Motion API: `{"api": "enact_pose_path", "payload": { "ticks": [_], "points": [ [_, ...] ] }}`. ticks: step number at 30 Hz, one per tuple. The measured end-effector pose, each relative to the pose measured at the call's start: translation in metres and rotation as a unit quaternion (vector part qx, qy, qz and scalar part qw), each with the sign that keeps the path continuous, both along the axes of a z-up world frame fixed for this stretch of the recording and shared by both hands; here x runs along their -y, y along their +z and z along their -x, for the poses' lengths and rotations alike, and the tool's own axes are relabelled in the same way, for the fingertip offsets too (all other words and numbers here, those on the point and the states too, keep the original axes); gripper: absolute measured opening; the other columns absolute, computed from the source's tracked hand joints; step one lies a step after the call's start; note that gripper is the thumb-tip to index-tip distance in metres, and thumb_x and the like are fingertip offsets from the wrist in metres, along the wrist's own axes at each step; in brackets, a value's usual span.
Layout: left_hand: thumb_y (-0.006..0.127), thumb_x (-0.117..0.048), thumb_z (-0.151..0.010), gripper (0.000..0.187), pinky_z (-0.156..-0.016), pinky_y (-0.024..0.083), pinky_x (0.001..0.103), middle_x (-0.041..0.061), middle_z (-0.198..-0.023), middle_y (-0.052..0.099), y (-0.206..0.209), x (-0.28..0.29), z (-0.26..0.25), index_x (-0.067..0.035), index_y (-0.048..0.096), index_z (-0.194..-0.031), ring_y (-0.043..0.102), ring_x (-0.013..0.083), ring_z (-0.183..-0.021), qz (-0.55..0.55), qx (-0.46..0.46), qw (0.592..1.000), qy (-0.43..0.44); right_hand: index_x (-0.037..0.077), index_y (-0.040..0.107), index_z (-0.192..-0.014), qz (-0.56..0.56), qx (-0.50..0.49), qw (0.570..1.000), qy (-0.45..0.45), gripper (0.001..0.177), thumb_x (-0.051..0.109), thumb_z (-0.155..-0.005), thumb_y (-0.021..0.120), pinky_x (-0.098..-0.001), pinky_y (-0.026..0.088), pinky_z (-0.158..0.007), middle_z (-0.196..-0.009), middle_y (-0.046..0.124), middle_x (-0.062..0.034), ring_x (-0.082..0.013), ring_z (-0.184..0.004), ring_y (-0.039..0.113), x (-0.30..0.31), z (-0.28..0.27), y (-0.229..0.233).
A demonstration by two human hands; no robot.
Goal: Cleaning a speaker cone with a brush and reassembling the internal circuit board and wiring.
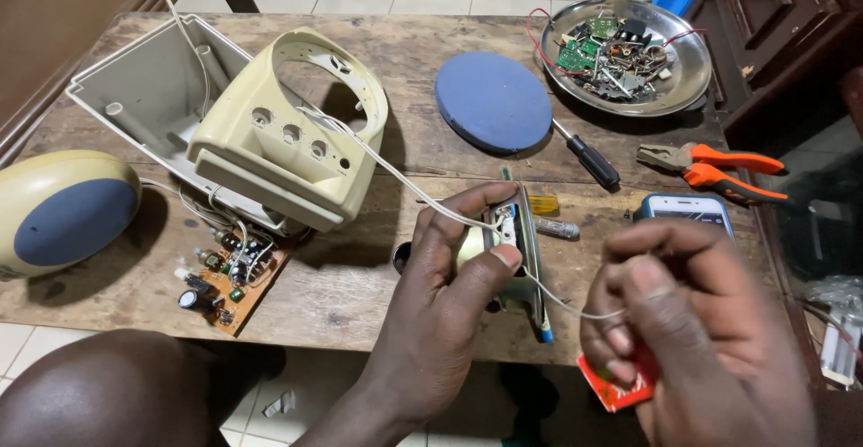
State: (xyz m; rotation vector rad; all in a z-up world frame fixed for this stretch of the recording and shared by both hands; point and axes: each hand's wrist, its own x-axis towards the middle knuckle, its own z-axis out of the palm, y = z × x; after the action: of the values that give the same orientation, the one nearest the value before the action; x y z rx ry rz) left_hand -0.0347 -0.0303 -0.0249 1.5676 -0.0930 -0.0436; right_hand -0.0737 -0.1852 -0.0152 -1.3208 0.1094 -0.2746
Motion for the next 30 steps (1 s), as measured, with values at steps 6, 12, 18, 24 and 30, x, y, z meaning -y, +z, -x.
{"api": "enact_pose_path", "payload": {
  "ticks": [6, 12, 18, 24, 30],
  "points": [
    [0.060, -0.025, -0.088, 0.046, -0.112, 0.041, 0.032, 0.002, -0.136, 0.056, 0.000, 0.002, 0.002, -0.022, 0.065, -0.133, 0.055, 0.0146, -0.134, -0.008, 0.004, 1.000, -0.016, -0.019, 0.062, -0.115, 0.022, 0.054, 0.998, -0.017, 0.028, 0.002, -0.101, 0.051, -0.0295, 0.033, -0.047, -0.089, 0.050, -0.0157, -0.0213, -0.054, 0.042, 0.002, -0.003, 0.005],
    [0.059, -0.027, -0.088, 0.045, -0.106, 0.042, 0.031, 0.001, -0.136, 0.058, 0.000, 0.000, 0.003, -0.023, 0.063, -0.133, 0.054, 0.0140, -0.131, -0.051, 0.044, 0.997, -0.039, -0.010, 0.066, -0.136, 0.173, 0.030, 0.984, 0.041, 0.046, 0.013, -0.099, 0.051, -0.0254, 0.045, -0.061, -0.099, 0.054, -0.0150, -0.0191, -0.061, 0.056, 0.004, -0.004, 0.006],
    [0.059, -0.029, -0.088, 0.045, -0.115, 0.035, 0.038, 0.006, -0.135, 0.052, 0.001, -0.001, 0.004, -0.021, 0.061, -0.133, 0.051, 0.0210, -0.137, -0.097, 0.078, 0.991, -0.048, -0.002, 0.060, -0.114, 0.207, -0.035, 0.976, -0.061, 0.022, 0.011, -0.096, 0.061, -0.0248, 0.055, -0.052, -0.078, 0.079, -0.0193, -0.0188, -0.054, 0.068, -0.003, -0.005, 0.011],
    [0.060, -0.028, -0.085, 0.039, -0.085, 0.057, 0.031, 0.002, -0.137, 0.048, 0.010, 0.000, 0.008, -0.030, 0.063, -0.123, 0.041, 0.0156, -0.147, -0.099, 0.020, 0.992, -0.073, -0.006, 0.076, -0.097, 0.478, 0.139, 0.855, -0.148, 0.002, -0.006, -0.096, 0.075, -0.0300, 0.053, -0.081, -0.091, 0.073, -0.0143, -0.0200, -0.083, 0.069, -0.008, -0.003, 0.017],
    [0.063, -0.023, -0.084, 0.039, -0.109, 0.044, 0.033, 0.005, -0.135, 0.047, 0.005, 0.002, 0.009, -0.026, 0.064, -0.123, 0.050, 0.0180, -0.142, -0.109, 0.066, 0.990, -0.066, -0.001, 0.078, -0.101, 0.559, 0.192, 0.796, -0.130, 0.006, -0.002, -0.097, 0.075, -0.0324, 0.053, -0.075, -0.095, 0.076, -0.0131, -0.0198, -0.080, 0.071, -0.003, -0.003, 0.016]
  ]
}}
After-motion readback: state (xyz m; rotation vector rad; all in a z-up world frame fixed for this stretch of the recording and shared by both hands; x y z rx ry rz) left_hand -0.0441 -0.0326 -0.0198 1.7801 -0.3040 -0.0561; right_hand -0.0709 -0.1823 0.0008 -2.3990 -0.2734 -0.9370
